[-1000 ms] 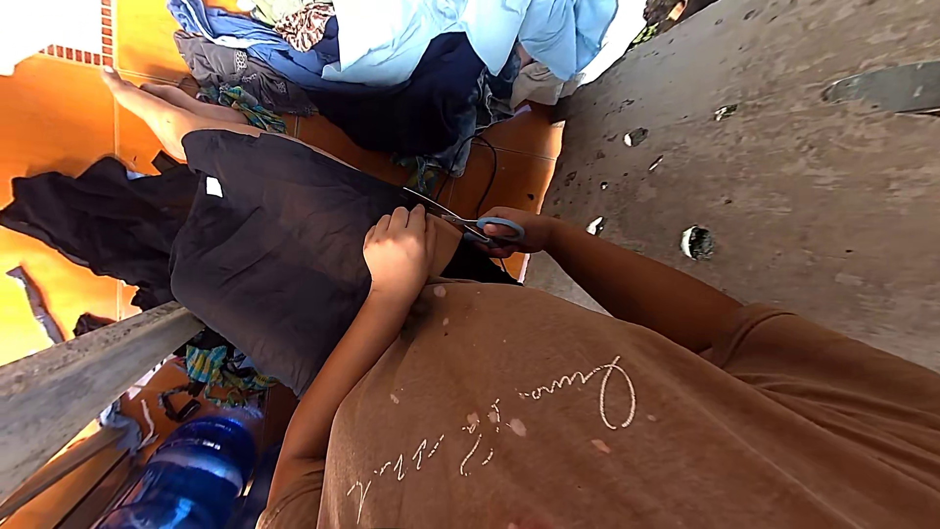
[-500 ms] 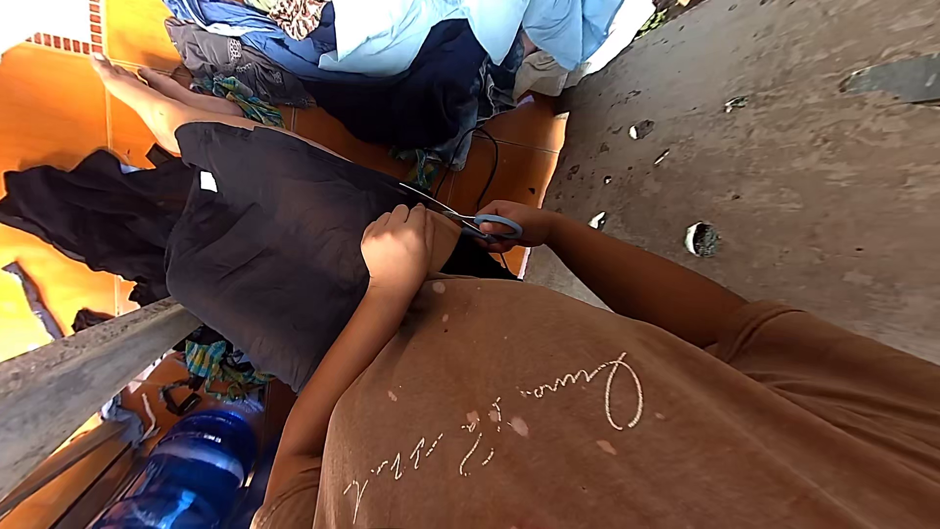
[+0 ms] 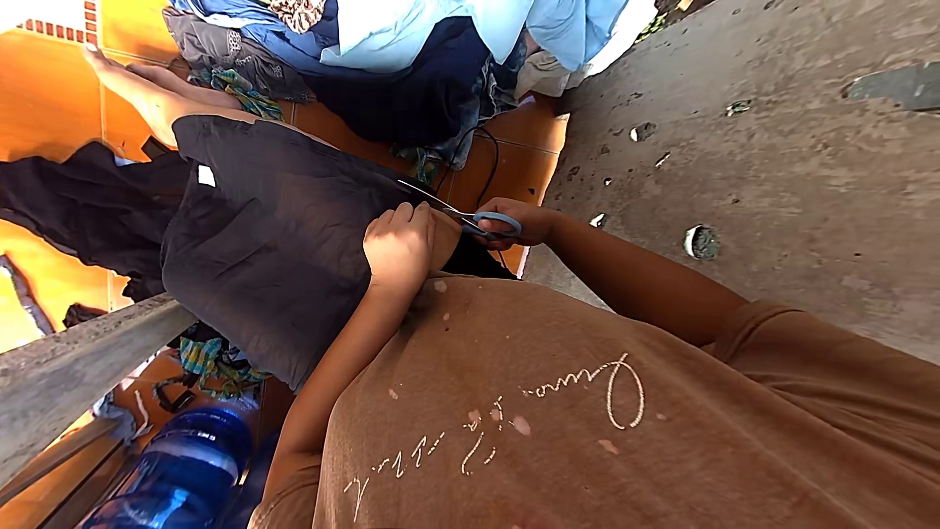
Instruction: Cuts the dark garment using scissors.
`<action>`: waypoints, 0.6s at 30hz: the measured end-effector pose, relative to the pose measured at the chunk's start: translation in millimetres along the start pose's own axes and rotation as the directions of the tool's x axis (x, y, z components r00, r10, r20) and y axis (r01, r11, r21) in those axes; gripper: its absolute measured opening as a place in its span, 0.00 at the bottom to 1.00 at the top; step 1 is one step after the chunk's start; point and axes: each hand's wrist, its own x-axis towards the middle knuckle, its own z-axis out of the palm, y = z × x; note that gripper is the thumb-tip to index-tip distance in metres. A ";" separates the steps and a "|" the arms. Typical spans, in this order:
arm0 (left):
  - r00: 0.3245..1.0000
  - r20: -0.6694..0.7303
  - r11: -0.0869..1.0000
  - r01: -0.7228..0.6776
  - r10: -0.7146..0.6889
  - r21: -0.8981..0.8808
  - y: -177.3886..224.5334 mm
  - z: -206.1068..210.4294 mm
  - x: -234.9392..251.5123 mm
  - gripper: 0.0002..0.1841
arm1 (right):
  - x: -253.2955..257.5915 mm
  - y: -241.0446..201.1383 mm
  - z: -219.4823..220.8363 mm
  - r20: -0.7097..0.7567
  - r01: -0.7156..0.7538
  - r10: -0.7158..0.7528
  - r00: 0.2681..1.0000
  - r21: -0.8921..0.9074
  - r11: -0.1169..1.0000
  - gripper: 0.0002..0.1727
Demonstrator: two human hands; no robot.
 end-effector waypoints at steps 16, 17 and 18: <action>1.000 -0.030 0.999 0.008 -0.009 -0.032 -1.7 3.0 -1.3 0.08 | 13.1 1.4 -9.2 0.074 0.051 -0.055 0.996 0.057 0.997 0.25; 0.999 -0.032 0.999 0.010 -0.011 -0.034 -1.6 3.3 -1.2 0.08 | 13.8 3.7 -11.0 0.087 0.061 -0.067 0.994 0.072 0.996 0.25; 0.999 -0.033 0.999 0.009 -0.010 -0.036 -1.5 3.3 -1.2 0.08 | 14.2 4.8 -11.9 0.092 0.062 -0.069 0.993 0.079 0.995 0.25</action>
